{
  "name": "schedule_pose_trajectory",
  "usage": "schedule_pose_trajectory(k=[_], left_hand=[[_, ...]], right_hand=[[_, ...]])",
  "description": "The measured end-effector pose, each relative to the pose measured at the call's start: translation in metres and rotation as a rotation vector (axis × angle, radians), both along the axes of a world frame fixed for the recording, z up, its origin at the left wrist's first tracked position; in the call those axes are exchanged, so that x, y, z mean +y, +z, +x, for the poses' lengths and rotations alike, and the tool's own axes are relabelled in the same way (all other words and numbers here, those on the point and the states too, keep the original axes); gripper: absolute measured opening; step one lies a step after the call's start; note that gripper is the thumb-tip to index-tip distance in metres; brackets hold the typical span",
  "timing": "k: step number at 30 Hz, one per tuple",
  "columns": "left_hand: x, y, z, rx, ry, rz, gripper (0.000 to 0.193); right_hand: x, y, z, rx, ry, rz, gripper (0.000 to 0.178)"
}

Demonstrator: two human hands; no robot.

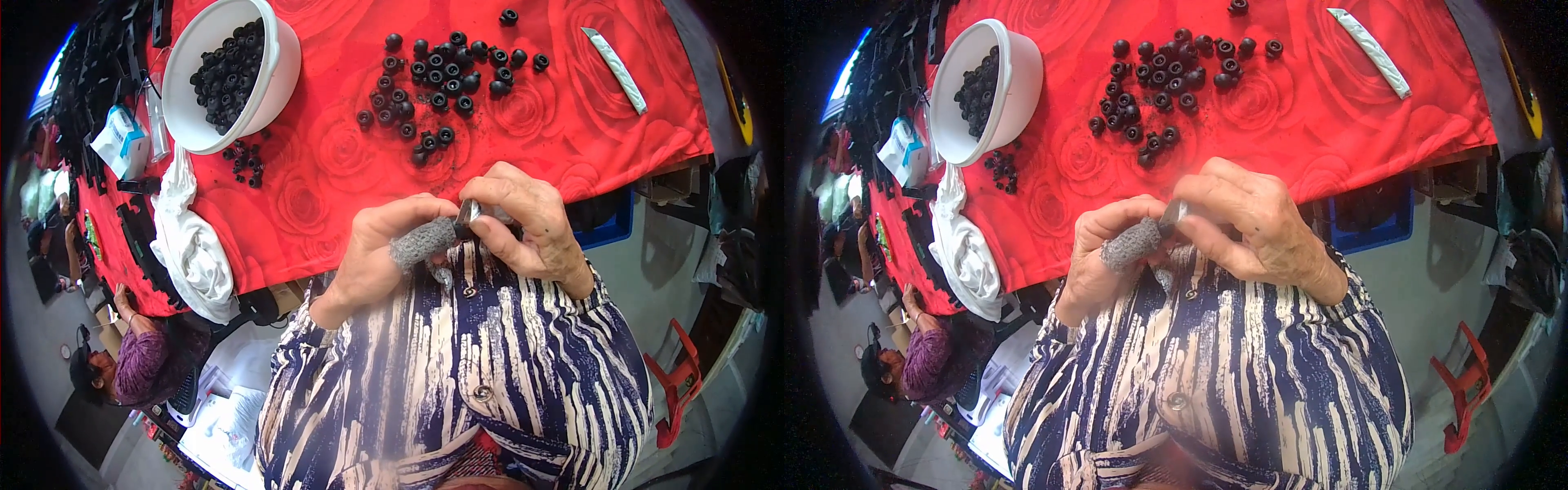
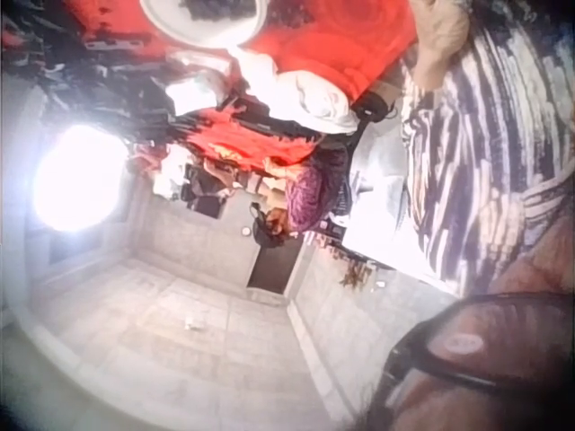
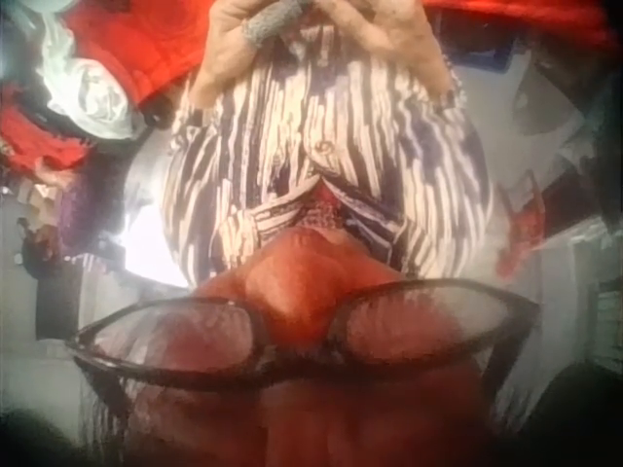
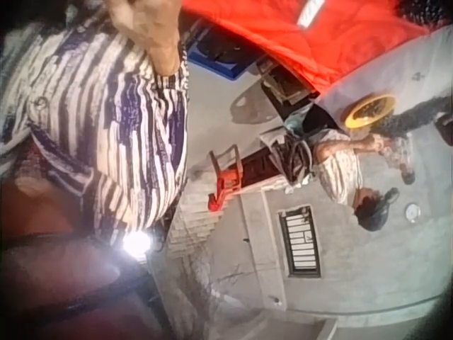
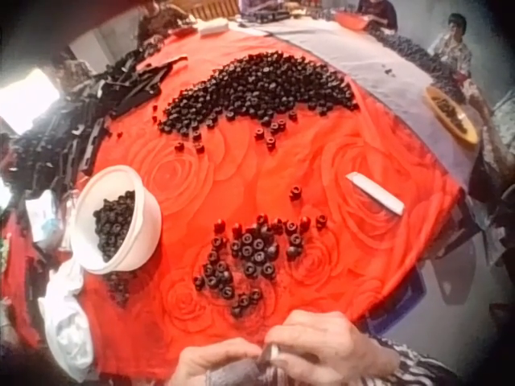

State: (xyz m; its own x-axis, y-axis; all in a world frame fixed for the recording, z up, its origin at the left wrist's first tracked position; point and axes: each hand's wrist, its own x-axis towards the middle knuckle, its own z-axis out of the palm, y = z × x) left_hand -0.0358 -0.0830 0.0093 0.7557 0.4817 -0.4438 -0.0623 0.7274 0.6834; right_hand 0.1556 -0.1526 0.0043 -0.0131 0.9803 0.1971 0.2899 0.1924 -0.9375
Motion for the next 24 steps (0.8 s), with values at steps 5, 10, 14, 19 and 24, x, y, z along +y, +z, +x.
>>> schedule_pose_trajectory(k=[5,10,14,19,24], left_hand=[[0.0,0.001,0.001,0.007,-0.007,-0.057,0.022],[-0.002,-0.003,0.002,-0.01,0.009,-0.043,0.022],[0.004,-0.013,0.002,-0.039,0.195,-0.044,0.022],[0.005,-0.01,-0.001,-0.083,0.143,-0.112,0.022],[0.001,-0.007,0.002,-0.057,0.129,-0.157,0.021]], right_hand=[[0.001,-0.006,0.003,-0.003,0.026,0.041,0.019],[0.005,-0.009,0.005,-0.041,0.058,0.117,0.02],[-0.001,-0.012,-0.001,-0.117,0.176,0.175,0.022],[0.003,0.001,0.016,0.062,-0.024,0.074,0.024],[0.011,0.003,0.009,-0.036,-0.023,0.154,0.031]])
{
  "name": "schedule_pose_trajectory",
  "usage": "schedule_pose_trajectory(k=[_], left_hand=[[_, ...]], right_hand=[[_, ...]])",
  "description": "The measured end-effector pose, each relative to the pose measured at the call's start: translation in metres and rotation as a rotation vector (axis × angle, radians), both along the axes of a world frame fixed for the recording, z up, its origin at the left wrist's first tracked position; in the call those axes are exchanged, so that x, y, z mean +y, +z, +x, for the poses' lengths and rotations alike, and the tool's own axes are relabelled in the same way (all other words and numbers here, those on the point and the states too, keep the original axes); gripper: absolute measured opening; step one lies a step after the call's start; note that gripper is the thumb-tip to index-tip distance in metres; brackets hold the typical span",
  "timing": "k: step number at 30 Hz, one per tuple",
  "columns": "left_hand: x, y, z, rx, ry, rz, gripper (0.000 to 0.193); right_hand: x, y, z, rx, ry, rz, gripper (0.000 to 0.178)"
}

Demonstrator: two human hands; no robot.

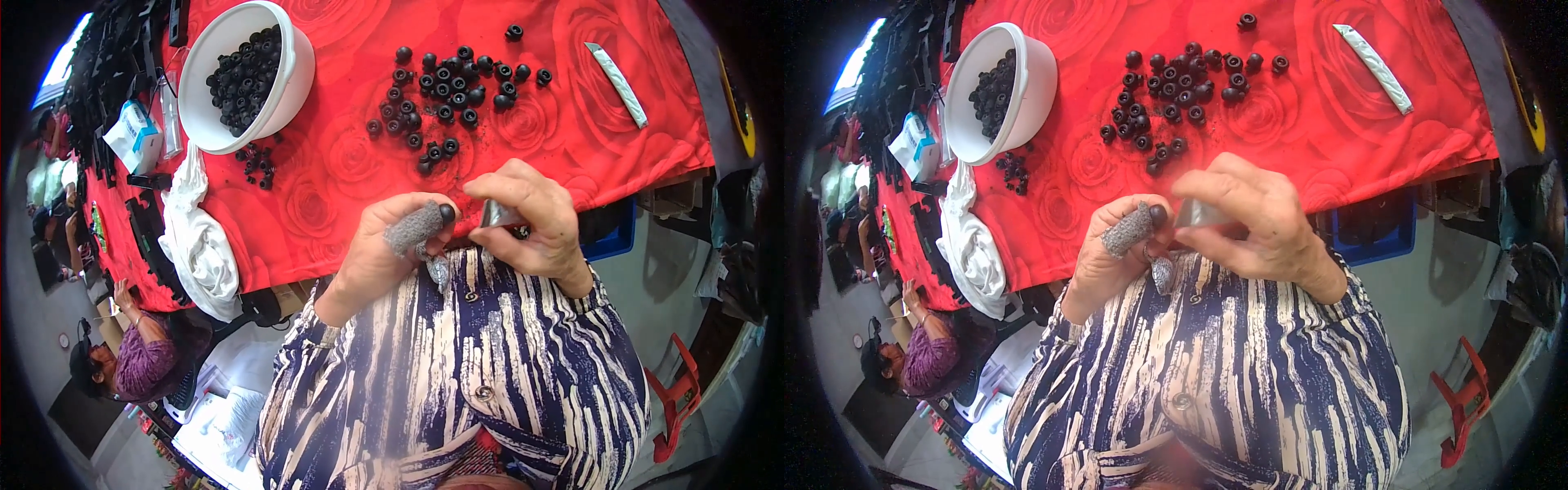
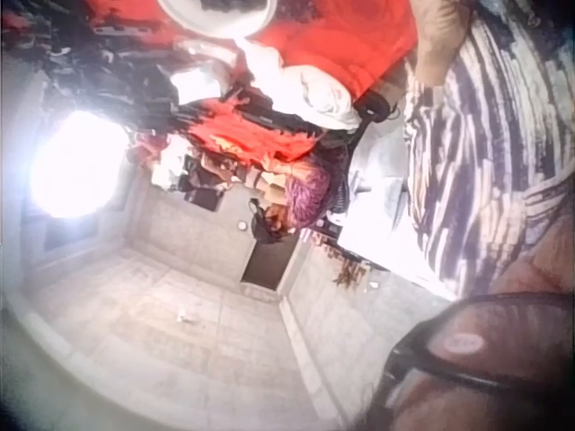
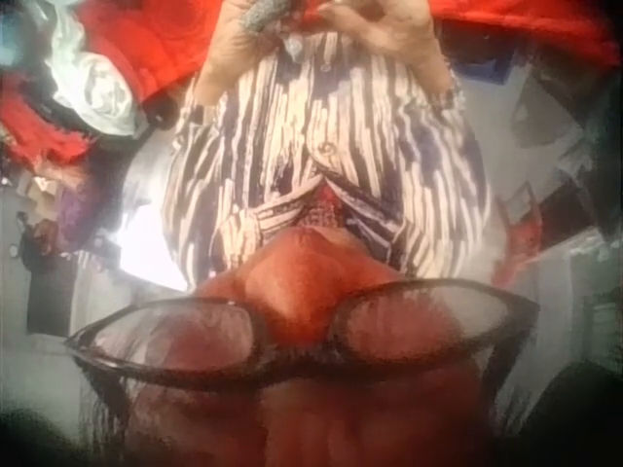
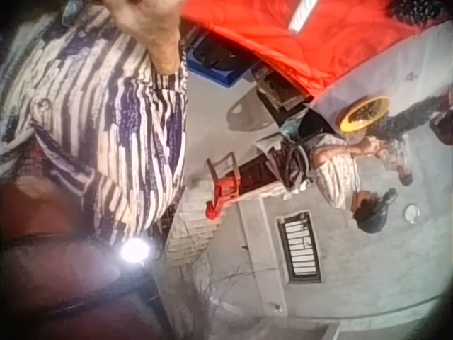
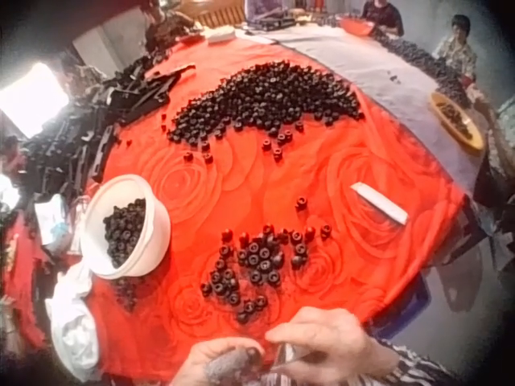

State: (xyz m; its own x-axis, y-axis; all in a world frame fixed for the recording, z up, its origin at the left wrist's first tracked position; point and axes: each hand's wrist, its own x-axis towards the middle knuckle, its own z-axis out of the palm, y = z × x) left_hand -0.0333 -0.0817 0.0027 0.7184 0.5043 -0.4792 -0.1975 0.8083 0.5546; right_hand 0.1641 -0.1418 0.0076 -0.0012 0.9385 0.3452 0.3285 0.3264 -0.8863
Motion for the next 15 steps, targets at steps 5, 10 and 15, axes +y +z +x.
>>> schedule_pose_trajectory(k=[5,10,15], left_hand=[[-0.001,-0.001,0.001,-0.035,-0.027,-0.075,0.018],[-0.003,-0.004,0.0,-0.112,-0.048,-0.127,0.018],[-0.002,0.017,-0.007,0.095,-0.048,0.147,0.017]], right_hand=[[0.002,-0.017,-0.017,-0.018,-0.004,0.145,0.041],[0.003,-0.014,-0.021,-0.047,-0.033,0.282,0.04],[0.001,-0.007,-0.017,-0.085,-0.005,0.405,0.028]])
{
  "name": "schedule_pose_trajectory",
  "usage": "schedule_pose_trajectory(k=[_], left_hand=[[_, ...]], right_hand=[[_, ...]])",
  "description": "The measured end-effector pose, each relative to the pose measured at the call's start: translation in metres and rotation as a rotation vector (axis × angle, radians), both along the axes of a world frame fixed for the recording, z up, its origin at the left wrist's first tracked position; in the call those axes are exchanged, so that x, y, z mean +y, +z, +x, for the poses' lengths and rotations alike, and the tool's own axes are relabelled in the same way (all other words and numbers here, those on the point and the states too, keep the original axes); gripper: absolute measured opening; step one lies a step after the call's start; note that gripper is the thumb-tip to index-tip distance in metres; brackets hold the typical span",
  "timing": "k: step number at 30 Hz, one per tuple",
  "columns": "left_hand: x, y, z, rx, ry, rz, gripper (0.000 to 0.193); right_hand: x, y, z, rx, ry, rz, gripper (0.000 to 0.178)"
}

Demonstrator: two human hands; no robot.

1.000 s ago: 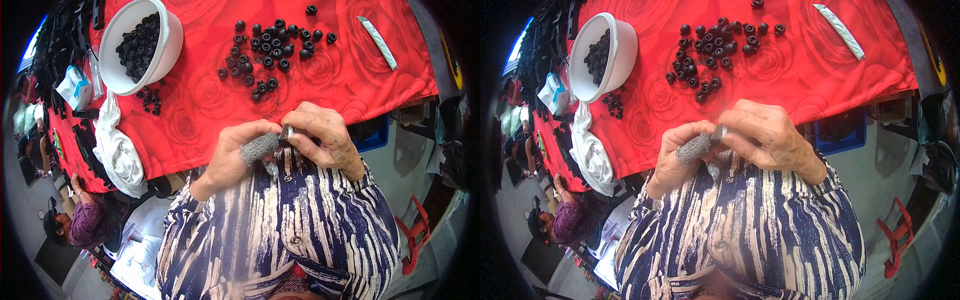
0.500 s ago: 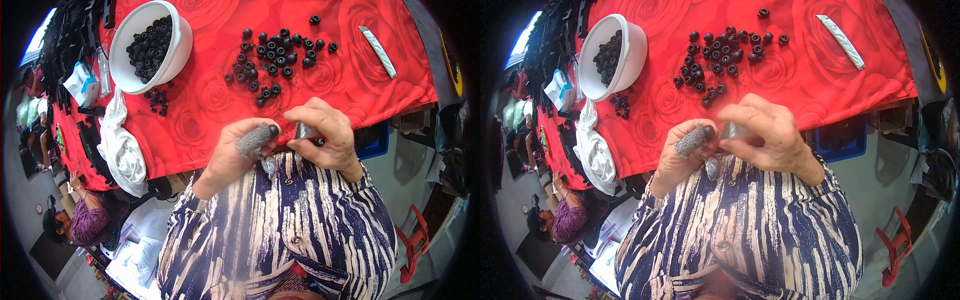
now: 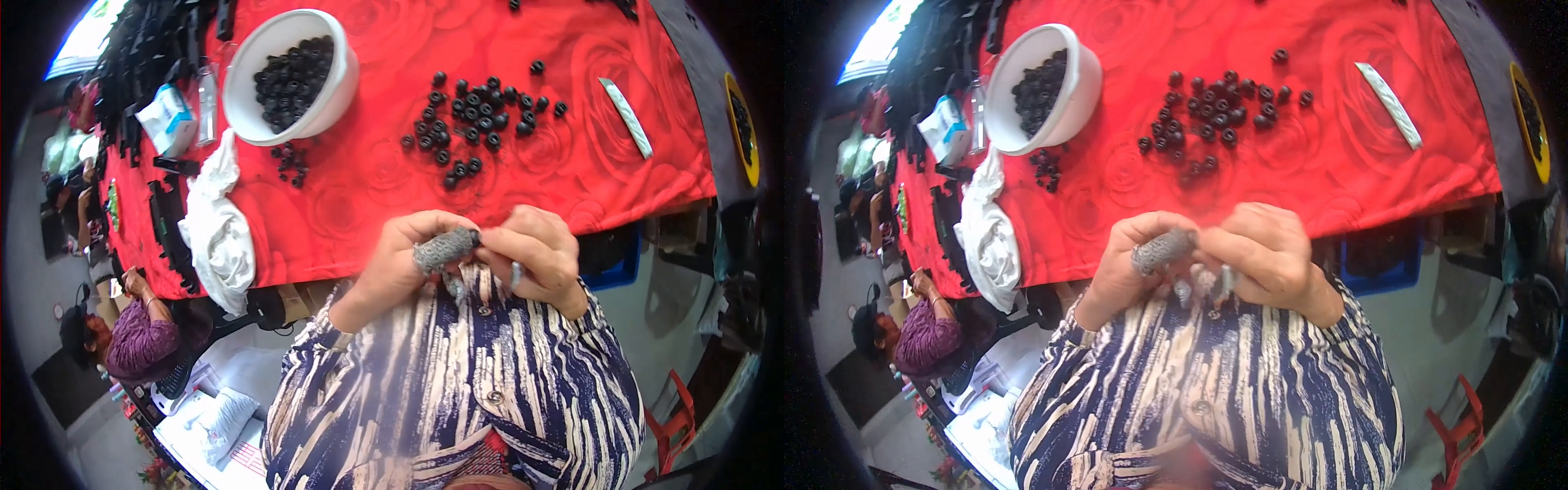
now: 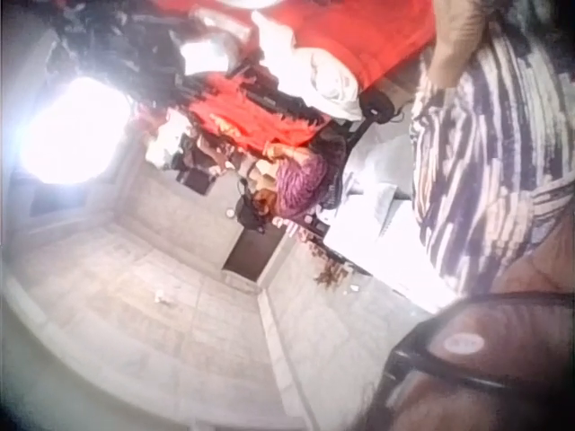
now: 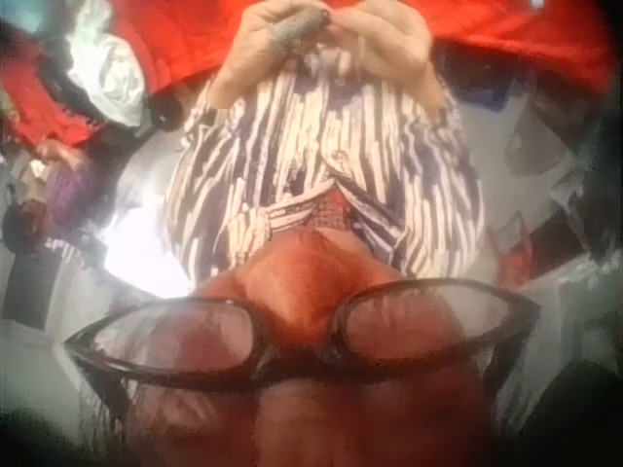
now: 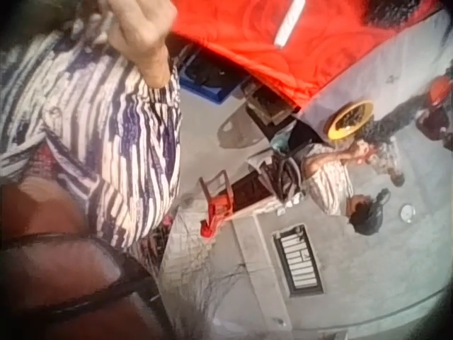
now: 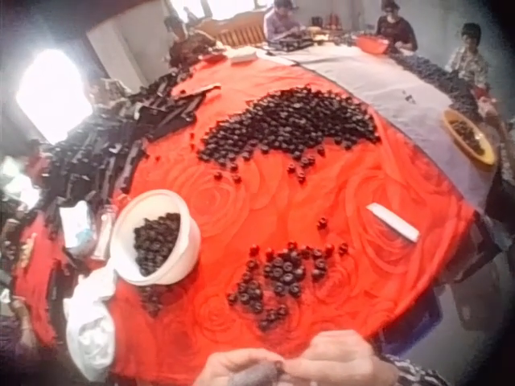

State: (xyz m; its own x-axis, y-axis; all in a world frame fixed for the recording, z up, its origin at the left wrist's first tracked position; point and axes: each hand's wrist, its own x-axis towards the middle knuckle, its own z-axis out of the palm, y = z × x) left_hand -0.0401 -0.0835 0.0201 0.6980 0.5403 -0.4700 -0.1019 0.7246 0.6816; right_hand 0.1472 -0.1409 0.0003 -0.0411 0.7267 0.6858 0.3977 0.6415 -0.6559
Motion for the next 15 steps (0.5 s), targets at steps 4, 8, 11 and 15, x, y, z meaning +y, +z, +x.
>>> schedule_pose_trajectory(k=[4,8,11,15], left_hand=[[0.029,0.032,-0.013,0.241,0.258,0.664,0.016],[0.085,0.054,-0.038,0.51,0.485,1.126,0.02],[0.137,0.056,-0.049,0.7,0.554,1.261,0.023],[0.137,0.051,-0.048,0.614,0.603,1.374,0.02]], right_hand=[[-0.002,0.001,0.011,-0.052,-0.17,-0.003,0.023],[-0.003,-0.011,0.019,-0.004,-0.267,-0.203,0.019],[-0.001,-0.015,0.018,-0.01,-0.281,-0.23,0.017],[0.002,-0.016,0.016,-0.026,-0.271,-0.212,0.017]])
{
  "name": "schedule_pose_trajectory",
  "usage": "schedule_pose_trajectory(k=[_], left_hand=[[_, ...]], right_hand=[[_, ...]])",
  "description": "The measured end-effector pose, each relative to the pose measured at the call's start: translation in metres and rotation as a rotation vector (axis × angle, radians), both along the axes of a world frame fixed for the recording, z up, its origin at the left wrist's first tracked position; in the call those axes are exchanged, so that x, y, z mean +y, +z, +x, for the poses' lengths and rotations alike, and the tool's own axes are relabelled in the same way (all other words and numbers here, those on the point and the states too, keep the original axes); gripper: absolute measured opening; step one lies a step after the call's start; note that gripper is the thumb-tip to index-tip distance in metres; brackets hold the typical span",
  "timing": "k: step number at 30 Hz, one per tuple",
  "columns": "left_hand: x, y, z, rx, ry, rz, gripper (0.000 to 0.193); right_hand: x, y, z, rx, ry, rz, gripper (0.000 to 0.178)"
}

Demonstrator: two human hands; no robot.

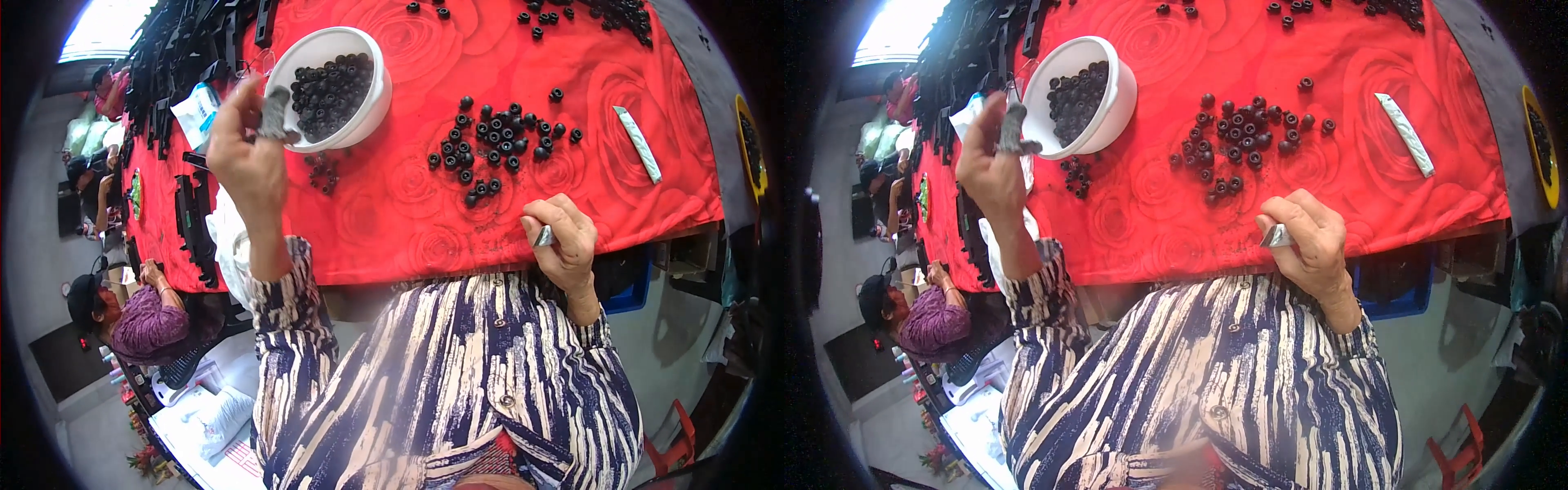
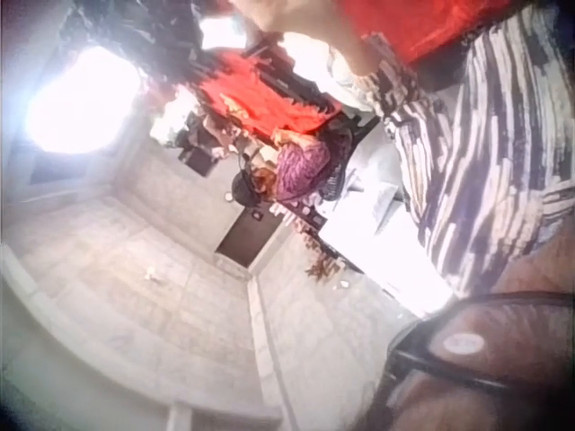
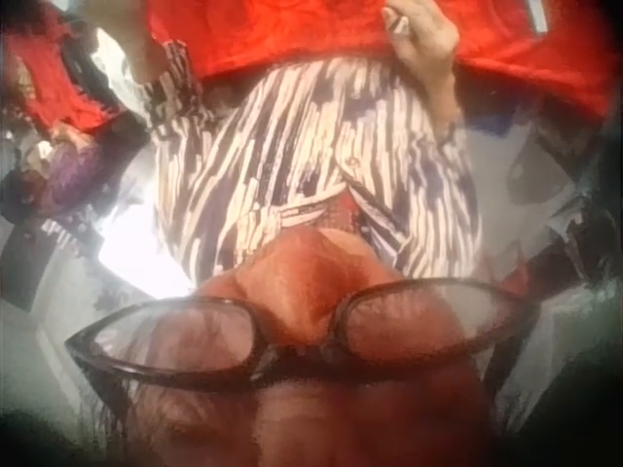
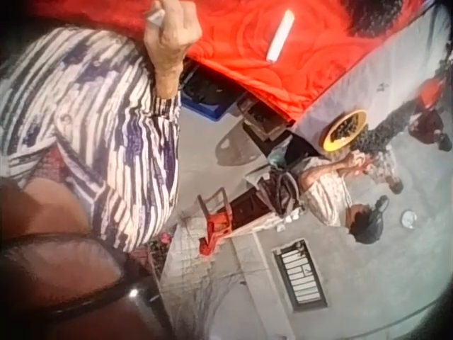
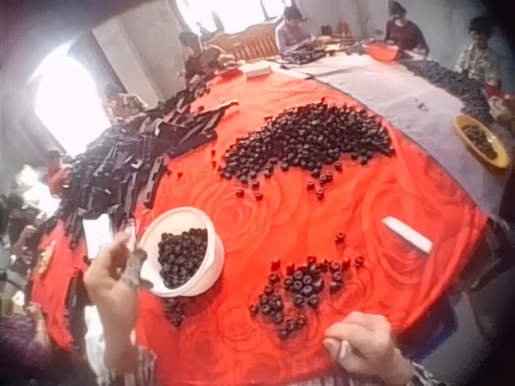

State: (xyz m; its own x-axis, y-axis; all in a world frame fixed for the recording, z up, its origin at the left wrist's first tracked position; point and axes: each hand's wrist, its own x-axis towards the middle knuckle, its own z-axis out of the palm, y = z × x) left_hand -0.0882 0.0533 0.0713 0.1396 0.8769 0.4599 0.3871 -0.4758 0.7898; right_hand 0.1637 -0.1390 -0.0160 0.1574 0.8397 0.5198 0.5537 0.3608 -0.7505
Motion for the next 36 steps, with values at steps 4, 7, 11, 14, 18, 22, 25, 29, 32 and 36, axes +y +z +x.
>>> schedule_pose_trajectory(k=[4,7,11,14,18,22,25,29,32,36], left_hand=[[-0.045,-0.022,0.03,0.304,-0.226,-0.044,0.013],[-0.056,-0.055,0.045,0.381,-0.236,-0.13,0.015],[-0.048,-0.074,0.051,0.552,-0.27,-0.09,0.02],[-0.052,-0.072,0.055,0.573,-0.292,-0.152,0.019],[-0.061,-0.068,0.059,0.553,-0.305,-0.111,0.018],[-0.064,-0.07,0.062,0.569,-0.245,-0.093,0.015],[-0.064,-0.07,0.063,0.625,-0.263,-0.073,0.016],[-0.062,-0.068,0.064,0.634,-0.334,-0.075,0.021],[-0.064,-0.07,0.061,0.622,-0.331,-0.035,0.024],[-0.068,-0.076,0.059,0.598,-0.309,-0.06,0.025]], right_hand=[[0.0,-0.001,0.001,-0.017,-0.009,-0.004,0.017],[0.0,0.0,0.0,-0.027,0.002,-0.016,0.017],[0.0,-0.001,0.001,-0.032,0.001,-0.023,0.018],[0.0,-0.001,0.001,-0.047,-0.008,-0.033,0.017],[0.0,-0.004,0.004,-0.058,0.024,-0.013,0.019],[0.0,-0.004,0.002,-0.057,0.018,-0.023,0.018],[0.0,-0.003,0.002,-0.055,0.021,-0.022,0.018],[0.0,-0.005,0.003,-0.061,0.024,-0.021,0.018],[0.001,-0.005,0.002,-0.059,0.008,-0.019,0.02],[0.001,-0.004,0.001,-0.059,0.01,-0.019,0.02]])
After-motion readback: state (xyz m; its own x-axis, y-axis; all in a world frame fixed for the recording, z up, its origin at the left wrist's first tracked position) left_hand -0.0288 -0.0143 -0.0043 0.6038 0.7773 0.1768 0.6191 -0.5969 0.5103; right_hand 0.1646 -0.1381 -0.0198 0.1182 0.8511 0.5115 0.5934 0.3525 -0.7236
